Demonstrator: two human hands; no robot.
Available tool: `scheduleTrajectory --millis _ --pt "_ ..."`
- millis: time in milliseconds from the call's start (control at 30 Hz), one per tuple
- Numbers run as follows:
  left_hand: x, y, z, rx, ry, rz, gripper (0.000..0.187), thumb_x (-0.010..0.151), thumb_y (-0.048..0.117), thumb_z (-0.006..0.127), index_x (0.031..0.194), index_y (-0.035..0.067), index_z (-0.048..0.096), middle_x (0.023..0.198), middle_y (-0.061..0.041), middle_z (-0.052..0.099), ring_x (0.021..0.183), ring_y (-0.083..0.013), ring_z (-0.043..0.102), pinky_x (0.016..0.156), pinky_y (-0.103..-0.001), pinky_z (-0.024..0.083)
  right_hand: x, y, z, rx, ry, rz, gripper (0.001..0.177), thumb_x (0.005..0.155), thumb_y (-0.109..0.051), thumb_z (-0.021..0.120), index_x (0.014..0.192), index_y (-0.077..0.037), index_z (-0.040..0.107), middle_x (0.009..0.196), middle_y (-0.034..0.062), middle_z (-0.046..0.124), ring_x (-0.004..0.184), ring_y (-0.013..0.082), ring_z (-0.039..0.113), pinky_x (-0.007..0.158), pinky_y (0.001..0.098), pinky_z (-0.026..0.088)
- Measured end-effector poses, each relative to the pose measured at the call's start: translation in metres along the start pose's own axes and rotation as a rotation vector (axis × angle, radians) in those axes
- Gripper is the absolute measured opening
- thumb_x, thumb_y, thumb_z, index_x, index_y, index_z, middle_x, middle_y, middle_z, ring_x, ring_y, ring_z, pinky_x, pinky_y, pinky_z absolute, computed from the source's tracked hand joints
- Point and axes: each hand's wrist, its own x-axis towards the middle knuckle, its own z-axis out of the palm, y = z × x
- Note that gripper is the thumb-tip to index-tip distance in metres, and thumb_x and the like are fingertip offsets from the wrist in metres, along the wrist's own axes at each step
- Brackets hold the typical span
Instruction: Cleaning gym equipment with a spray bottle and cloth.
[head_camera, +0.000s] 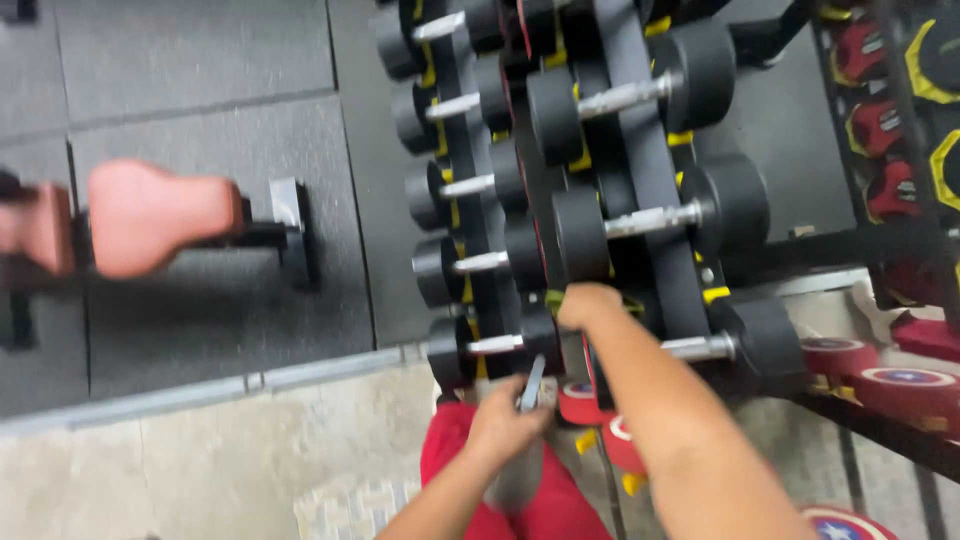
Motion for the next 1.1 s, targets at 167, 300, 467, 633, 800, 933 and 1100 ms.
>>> scheduleTrajectory --millis 167,300,467,633,800,933,1100 --pt "0.022 -0.008 -0.037 0.133 -0.035 0.033 0.058 0.07 0.036 0.077 0.121 0.009 0.069 0.107 -0.017 0.076 0.099 -0.0306 0.073 0.09 -0.039 0.056 0.052 -0.034 0.094 -0.465 0.051 0.029 0.035 0.094 -0.028 0.059 0.121 -0.014 0.075 0.129 0.0091 0.07 0.122 0.0294 0.065 0.097 0.0477 0.05" --pt "0.025 0.014 -0.063 0.174 -0.124 0.089 0.06 0.073 0.039 0.075 0.124 0.009 0.067 0.109 -0.017 0.076 0.101 -0.0293 0.074 0.09 -0.038 0.055 -0.02 -0.057 0.103 -0.987 0.066 -0.187 0.046 0.098 -0.029 0.048 0.132 -0.002 0.063 0.137 0.0179 0.06 0.134 0.0424 0.052 0.11 0.0666 0.031" --pt "0.033 0.04 -0.069 0.324 -0.219 0.199 0.055 0.074 0.038 0.072 0.121 0.01 0.07 0.105 -0.016 0.076 0.098 -0.0318 0.073 0.087 -0.04 0.055 -0.055 -0.039 0.141 -0.746 0.149 -0.224 0.035 0.095 -0.025 0.051 0.119 -0.006 0.069 0.124 0.0132 0.066 0.123 0.0338 0.058 0.105 0.054 0.037" --pt "0.033 0.058 -0.061 0.416 -0.323 0.315 0.049 0.077 0.04 0.071 0.114 0.008 0.072 0.101 -0.018 0.076 0.096 -0.0332 0.073 0.087 -0.041 0.056 -0.11 -0.018 0.206 -0.479 0.27 -0.314 0.026 0.092 -0.02 0.055 0.102 -0.012 0.077 0.108 0.0071 0.074 0.109 0.0226 0.065 0.099 0.0376 0.044" --pt "0.033 0.063 -0.04 0.525 -0.41 0.438 0.053 0.076 0.039 0.072 0.121 0.011 0.07 0.107 -0.018 0.073 0.103 -0.0344 0.069 0.091 -0.041 0.052 -0.207 -0.011 0.181 0.09 0.355 -0.094 0.027 0.084 -0.017 0.061 0.109 -0.015 0.071 0.108 0.0062 0.071 0.11 0.0271 0.065 0.096 0.0445 0.046" --pt "0.034 0.056 -0.03 0.55 -0.454 0.448 0.052 0.077 0.04 0.072 0.119 0.01 0.069 0.106 -0.017 0.074 0.102 -0.0339 0.07 0.089 -0.041 0.053 -0.24 -0.006 0.187 0.611 0.889 0.311 0.043 0.078 -0.002 0.062 0.117 -0.016 0.073 0.114 0.007 0.074 0.108 0.0303 0.07 0.093 0.0426 0.056" --pt "0.034 0.061 -0.025 0.535 -0.478 0.383 0.052 0.074 0.037 0.071 0.118 0.009 0.068 0.096 -0.017 0.075 0.09 -0.0323 0.074 0.084 -0.04 0.056 -0.182 -0.048 0.175 1.596 1.441 0.505 0.04 0.103 -0.01 0.069 0.14 -0.01 0.056 0.13 0.0127 0.071 0.114 0.0259 0.07 0.098 0.0376 0.055"
